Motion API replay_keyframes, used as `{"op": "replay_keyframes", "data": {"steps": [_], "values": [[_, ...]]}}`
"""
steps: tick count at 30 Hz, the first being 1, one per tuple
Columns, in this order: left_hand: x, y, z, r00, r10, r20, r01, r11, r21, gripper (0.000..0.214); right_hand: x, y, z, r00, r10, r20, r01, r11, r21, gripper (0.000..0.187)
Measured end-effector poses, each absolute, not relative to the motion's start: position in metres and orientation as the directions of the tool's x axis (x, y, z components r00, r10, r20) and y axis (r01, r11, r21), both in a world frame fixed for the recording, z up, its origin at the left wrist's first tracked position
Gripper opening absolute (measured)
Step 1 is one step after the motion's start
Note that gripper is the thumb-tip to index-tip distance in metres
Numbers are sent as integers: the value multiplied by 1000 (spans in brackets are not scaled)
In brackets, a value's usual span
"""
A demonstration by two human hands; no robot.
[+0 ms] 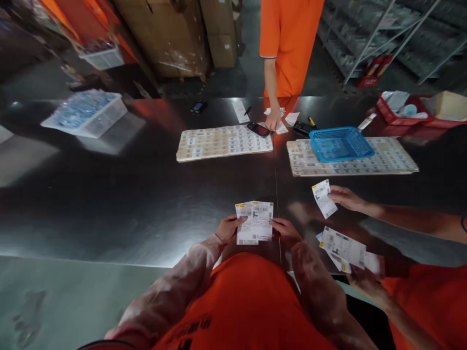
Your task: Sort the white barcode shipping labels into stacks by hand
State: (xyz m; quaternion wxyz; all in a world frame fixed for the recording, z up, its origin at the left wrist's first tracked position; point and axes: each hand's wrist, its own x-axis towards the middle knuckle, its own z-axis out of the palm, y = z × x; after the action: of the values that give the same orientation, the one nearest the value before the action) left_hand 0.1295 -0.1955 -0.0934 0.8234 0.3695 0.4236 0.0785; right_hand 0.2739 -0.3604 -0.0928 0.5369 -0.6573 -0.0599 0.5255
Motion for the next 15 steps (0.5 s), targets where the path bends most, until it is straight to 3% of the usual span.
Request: {"op": "replay_keyframes", "data": {"steps": [15], "values": [[129,-196,-93,623,441,-646,184,720,669,56,270,-363,-92,459,649,-606,-482,-391,-784,51]]}}
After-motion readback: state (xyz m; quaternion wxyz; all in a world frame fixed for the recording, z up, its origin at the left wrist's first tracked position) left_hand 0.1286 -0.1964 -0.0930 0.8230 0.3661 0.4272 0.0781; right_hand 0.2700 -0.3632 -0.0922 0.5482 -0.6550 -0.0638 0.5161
